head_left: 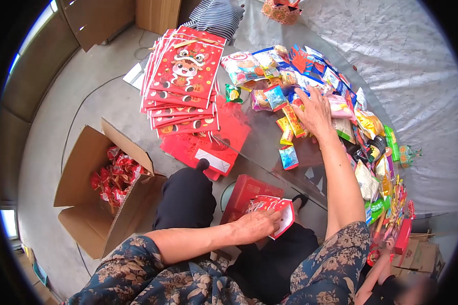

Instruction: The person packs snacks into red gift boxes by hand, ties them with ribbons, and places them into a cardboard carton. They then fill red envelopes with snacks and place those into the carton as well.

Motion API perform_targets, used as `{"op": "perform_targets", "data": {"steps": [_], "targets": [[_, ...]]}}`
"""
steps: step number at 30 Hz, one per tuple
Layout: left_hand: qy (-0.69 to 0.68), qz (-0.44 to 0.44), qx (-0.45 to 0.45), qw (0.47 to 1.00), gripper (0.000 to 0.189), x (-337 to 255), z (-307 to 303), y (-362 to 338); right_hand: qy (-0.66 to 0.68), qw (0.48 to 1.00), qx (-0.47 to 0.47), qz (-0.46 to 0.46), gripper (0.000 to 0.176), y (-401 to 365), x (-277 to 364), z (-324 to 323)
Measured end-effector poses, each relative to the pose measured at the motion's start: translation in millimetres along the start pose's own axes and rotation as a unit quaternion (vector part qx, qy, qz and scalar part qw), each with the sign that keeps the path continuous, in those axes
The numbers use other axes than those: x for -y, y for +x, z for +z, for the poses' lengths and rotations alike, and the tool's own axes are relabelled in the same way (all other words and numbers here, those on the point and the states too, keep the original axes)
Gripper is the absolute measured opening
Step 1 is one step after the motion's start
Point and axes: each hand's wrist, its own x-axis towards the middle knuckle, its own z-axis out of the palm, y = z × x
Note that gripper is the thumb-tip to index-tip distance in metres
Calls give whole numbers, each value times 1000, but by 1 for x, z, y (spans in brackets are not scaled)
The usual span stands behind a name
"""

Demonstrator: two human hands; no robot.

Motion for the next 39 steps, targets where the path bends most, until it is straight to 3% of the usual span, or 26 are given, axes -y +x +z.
{"op": "perform_targets", "data": {"steps": [10, 11, 14, 18, 21, 24, 28, 31, 34, 35, 39], "targets": [[15, -6, -21, 1000, 21, -1, -3, -5, 17, 1000, 18, 1, 42, -36, -11, -23], [18, -6, -20, 1000, 21, -1, -4, -6, 29, 999, -24, -24, 37, -31, -10, -26], [22, -6, -28, 999, 20, 2, 3, -5, 195, 978, -73, -3, 33, -2, 0, -30], [27, -5, -19, 999, 20, 1, -4, -3, 308, 945, -105, 0, 48, 47, 32, -18], [24, -1, -29, 999, 21, 3, 1, -2, 274, 954, -120, -8, 60, 71, 56, -5], [2, -20, -19, 1000, 21, 3, -1, -2, 369, 920, -99, 85, 66, 103, 44, 30], [11, -4, -47, 999, 21, 7, 3, -1, 200, 960, 45, 189, 66, 115, 17, 44], [11, -4, -59, 998, 17, 8, 5, -1, 135, 968, 84, 193, 66, 113, 16, 36], [-3, -10, -52, 999, 16, 9, 2, 0, 91, 981, 80, 153, 68, 114, 18, 24], [-7, -12, -49, 999, 16, 9, 1, 0, 105, 981, 72, 149, 55, 110, 19, 18], [-6, -29, -23, 999, 18, 8, 2, 1, 41, 994, -5, 101, 35, 98, 27, 10]]}}
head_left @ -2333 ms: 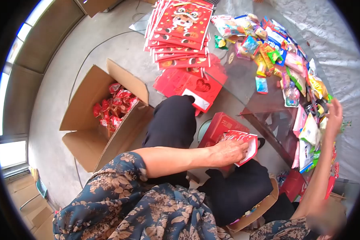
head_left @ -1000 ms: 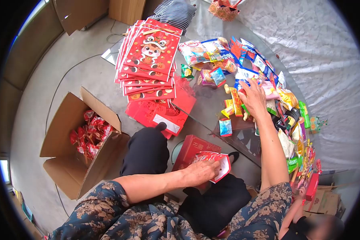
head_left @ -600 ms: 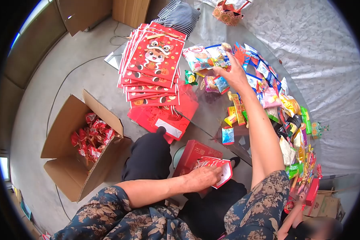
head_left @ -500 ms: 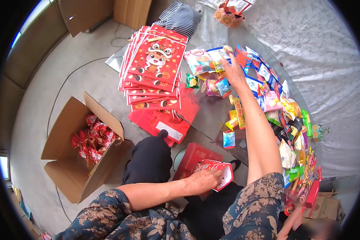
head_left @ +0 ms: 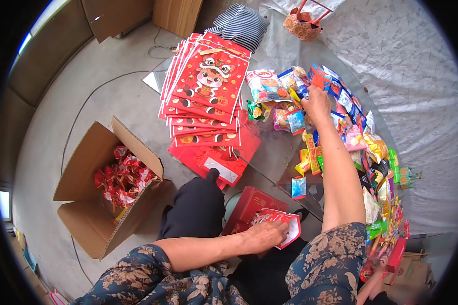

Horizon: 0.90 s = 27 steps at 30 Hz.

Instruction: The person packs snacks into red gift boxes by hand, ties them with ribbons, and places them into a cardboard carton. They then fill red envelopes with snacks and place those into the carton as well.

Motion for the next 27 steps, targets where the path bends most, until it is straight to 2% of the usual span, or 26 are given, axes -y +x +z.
{"op": "perform_targets", "data": {"steps": [2, 6, 10, 11, 12, 13, 16, 17, 19, 21, 23, 25, 27], "targets": [[1, 8, 32, 999, 23, 2, -3, 0, 16, 998, -61, -3, 25, -1, -6, 9], [19, 10, -2, 1000, 24, 3, 1, -1, 122, 981, -124, 90, 16, 2, -17, 5], [14, 2, 2, 1000, 23, 4, 6, 0, 178, 960, -165, 140, 19, 6, -43, -22], [13, 6, -2, 1000, 23, 5, 8, 0, 222, 944, -150, 191, 15, 7, -50, -27], [17, 14, 2, 1000, 23, 6, 8, 0, 392, 886, -127, 212, 14, 5, -60, -32], [21, 15, 2, 1000, 23, 5, 7, -1, 549, 799, -103, 223, 15, 2, -71, -36], [33, 29, 5, 999, 23, 6, 6, -1, 744, 610, -60, 265, 27, -23, -97, -52], [13, 40, -14, 999, 20, 8, 8, -2, 775, 563, -35, 286, 29, -40, -106, -57], [-24, 38, -14, 999, 21, 7, 6, -3, 825, 503, -45, 254, 31, -90, -94, -81], [-14, 34, -3, 999, 20, 8, 9, -3, 839, 451, -32, 305, 34, -137, -125, -66], [5, 65, -26, 998, 19, 14, 19, -4, 844, 458, -6, 281, 36, -204, -95, -104], [-9, 73, -34, 997, 18, 8, 11, -5, 856, 407, -14, 318, 38, -267, -105, -97], [-20, 93, -26, 995, 19, 5, 9, -5, 852, 408, -38, 325, 40, -328, -78, -113]]}}
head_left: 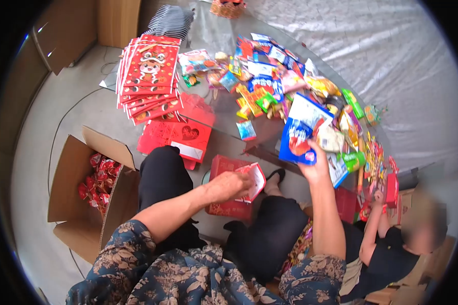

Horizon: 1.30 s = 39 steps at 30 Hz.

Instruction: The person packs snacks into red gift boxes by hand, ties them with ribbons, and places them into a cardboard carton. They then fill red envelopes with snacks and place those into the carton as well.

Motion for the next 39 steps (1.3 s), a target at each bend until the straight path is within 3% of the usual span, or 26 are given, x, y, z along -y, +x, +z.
{"op": "perform_targets", "data": {"steps": [1, 6, 9, 10, 11, 14, 15, 18, 20, 24, 30, 34, 39], "targets": [[-3, 7, -2, 1000, 19, 2, 1, 2, 1, 999, 40, -11, 42, -23, -10, -9], [-64, -48, 0, 997, 31, -16, 0, 3, 11, 996, 33, 79, 46, -115, -65, -66], [-154, -86, -2, 984, 46, -15, 2, 1, -32, 993, -5, 111, 28, -139, -89, -75], [-172, -108, 9, 979, 49, -17, 1, 1, -37, 992, -1, 124, 29, -142, -95, -78], [-217, -113, -35, 969, 55, -22, 3, 2, -43, 990, 3, 137, 30, -144, -101, -83], [-227, -202, 35, 952, 55, -19, 3, 2, -44, 986, 9, 161, 34, -146, -112, -77], [-264, -210, -7, 941, 54, -20, 8, 0, -26, 986, 5, 165, 36, -146, -114, -73], [-311, -273, -7, 910, 46, -18, 5, 1, 12, 988, 41, 147, 46, -149, -116, -61], [-302, -270, -14, 914, 44, -18, 2, 1, -13, 991, 77, 108, 48, -150, -119, -62], [-336, -234, -1, 913, 43, -13, 11, 1, -150, 985, 26, 75, 35, -146, -127, -58], [-409, -210, 51, 887, 56, -3, 20, 1, -143, 988, -16, 56, 24, -141, -126, -51], [-424, -221, 33, 878, 52, -4, 22, 1, -148, 988, -3, 44, 26, -139, -131, -47], [-452, -242, 14, 858, 49, -15, 10, 2, -258, 965, -49, 24, 33, -133, -130, -41]]}}
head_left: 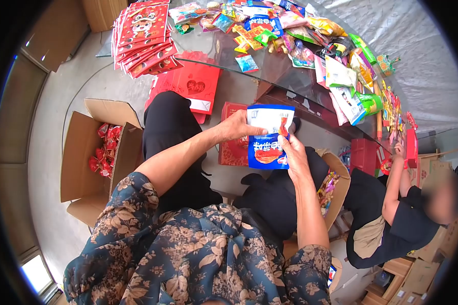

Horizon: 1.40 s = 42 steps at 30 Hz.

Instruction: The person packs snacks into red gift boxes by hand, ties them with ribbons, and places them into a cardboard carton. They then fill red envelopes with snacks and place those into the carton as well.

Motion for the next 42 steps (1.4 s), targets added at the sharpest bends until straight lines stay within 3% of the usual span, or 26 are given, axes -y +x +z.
{"op": "perform_targets", "data": {"steps": [8, 11, 17, 20, 24, 42], "targets": [[-34, 17, -19, 999, 43, 11, -2, 3, 32, 999, -2, -11, 35, 3, 9, 8], [-43, 17, -23, 999, 42, 9, -2, 3, -42, 998, -3, -36, 33, 9, 8, 0], [-63, 7, -21, 998, 44, -1, -1, 0, 84, 993, -60, -58, 31, 18, -4, 4], [-70, 14, -21, 997, 45, 4, -3, 1, 113, 993, -12, -45, 28, 16, -1, 4], [-76, 15, -22, 997, 45, 0, -2, -1, 37, 999, 37, 4, 26, 6, 9, 4], [-55, 8, -4, 998, 50, 2, -2, 1, 49, 998, 39, -14, 27, 9, 6, 5]]}}
